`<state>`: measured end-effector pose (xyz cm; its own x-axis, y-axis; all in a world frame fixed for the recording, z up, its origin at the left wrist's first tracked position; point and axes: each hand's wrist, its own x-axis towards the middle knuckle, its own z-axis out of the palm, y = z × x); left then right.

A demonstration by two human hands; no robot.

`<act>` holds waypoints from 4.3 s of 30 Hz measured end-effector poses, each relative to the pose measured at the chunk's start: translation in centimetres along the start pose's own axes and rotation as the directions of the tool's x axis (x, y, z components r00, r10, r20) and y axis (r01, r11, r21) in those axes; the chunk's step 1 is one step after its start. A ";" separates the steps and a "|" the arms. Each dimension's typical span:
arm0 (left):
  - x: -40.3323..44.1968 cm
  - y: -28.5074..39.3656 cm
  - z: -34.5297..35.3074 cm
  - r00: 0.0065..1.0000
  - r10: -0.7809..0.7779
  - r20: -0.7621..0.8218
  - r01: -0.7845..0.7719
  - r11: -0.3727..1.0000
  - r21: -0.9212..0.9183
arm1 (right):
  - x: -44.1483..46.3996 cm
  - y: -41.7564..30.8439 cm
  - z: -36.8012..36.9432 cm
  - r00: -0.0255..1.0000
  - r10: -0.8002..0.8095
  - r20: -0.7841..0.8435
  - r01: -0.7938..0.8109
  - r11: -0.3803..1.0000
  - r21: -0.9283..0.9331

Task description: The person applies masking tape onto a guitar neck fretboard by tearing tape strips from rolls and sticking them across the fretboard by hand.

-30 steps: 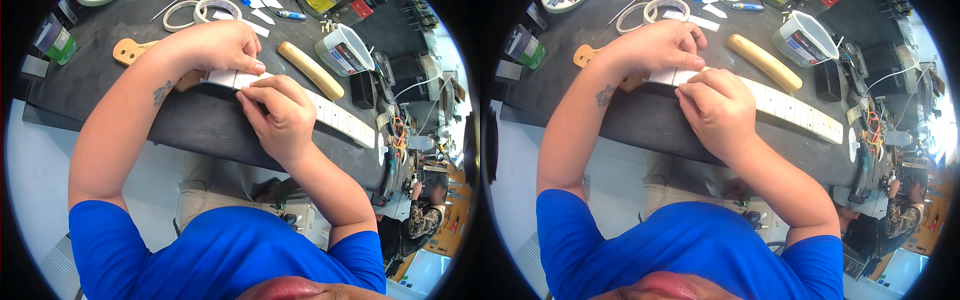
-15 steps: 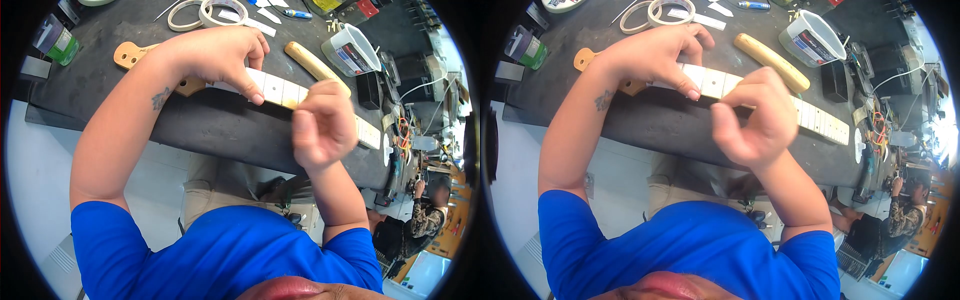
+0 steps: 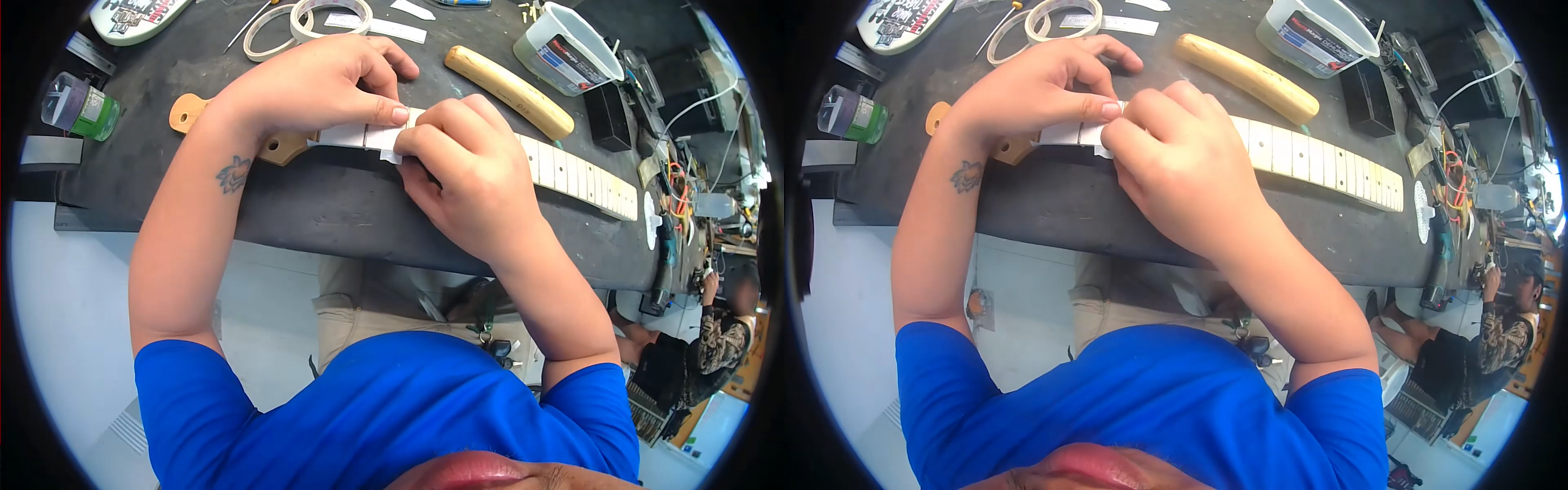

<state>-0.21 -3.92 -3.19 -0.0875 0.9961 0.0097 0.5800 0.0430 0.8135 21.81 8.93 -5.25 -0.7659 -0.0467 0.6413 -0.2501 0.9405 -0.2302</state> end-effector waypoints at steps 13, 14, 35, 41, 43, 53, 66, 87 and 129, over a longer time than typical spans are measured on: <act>0.3 0.3 -0.1 0.999 -0.039 0.025 0.038 0.999 0.030 | -0.3 -0.2 0.3 0.999 -0.021 -0.030 0.022 0.999 0.025; 0.4 0.1 -0.2 0.999 -0.028 0.030 0.027 0.999 0.031 | -0.2 -0.2 0.3 0.999 -0.020 -0.031 0.021 0.999 0.032; 0.0 0.5 0.0 0.996 -0.088 0.008 0.089 0.996 -0.022 | 0.1 -0.3 0.2 1.000 -0.003 -0.011 0.004 0.998 0.070; 0.2 0.2 -0.1 0.998 -0.057 0.013 0.057 0.998 -0.018 | 0.1 -0.3 0.4 0.998 0.014 -0.055 -0.010 0.996 0.083; 0.2 0.2 -0.1 0.999 -0.044 0.010 0.044 0.999 -0.006 | 0.0 -0.4 0.3 0.998 0.023 -0.059 -0.018 0.997 0.080; 0.4 0.5 -0.1 0.999 -0.047 0.008 0.047 0.999 0.002 | 0.1 -0.6 -0.1 0.999 0.009 0.039 -0.010 0.999 0.049; 0.3 0.5 -0.2 0.992 -0.104 0.068 0.102 0.994 0.028 | 0.1 -0.4 0.7 0.999 -0.035 -0.035 0.036 0.998 0.049; 0.0 -0.2 0.1 0.996 0.072 0.043 -0.075 0.994 0.077 | -0.4 -0.2 -1.0 0.964 0.260 -0.057 -0.230 0.921 0.315; 0.5 0.2 0.1 0.999 0.018 0.040 -0.020 0.999 0.049 | -0.3 0.0 -0.1 0.999 -0.051 0.008 0.050 0.994 0.096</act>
<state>-0.08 -3.37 -3.13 -0.0445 0.9990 0.0010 0.6203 0.0268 0.7839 22.11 8.98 -5.39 -0.7567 -0.0973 0.6464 -0.3438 0.9003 -0.2669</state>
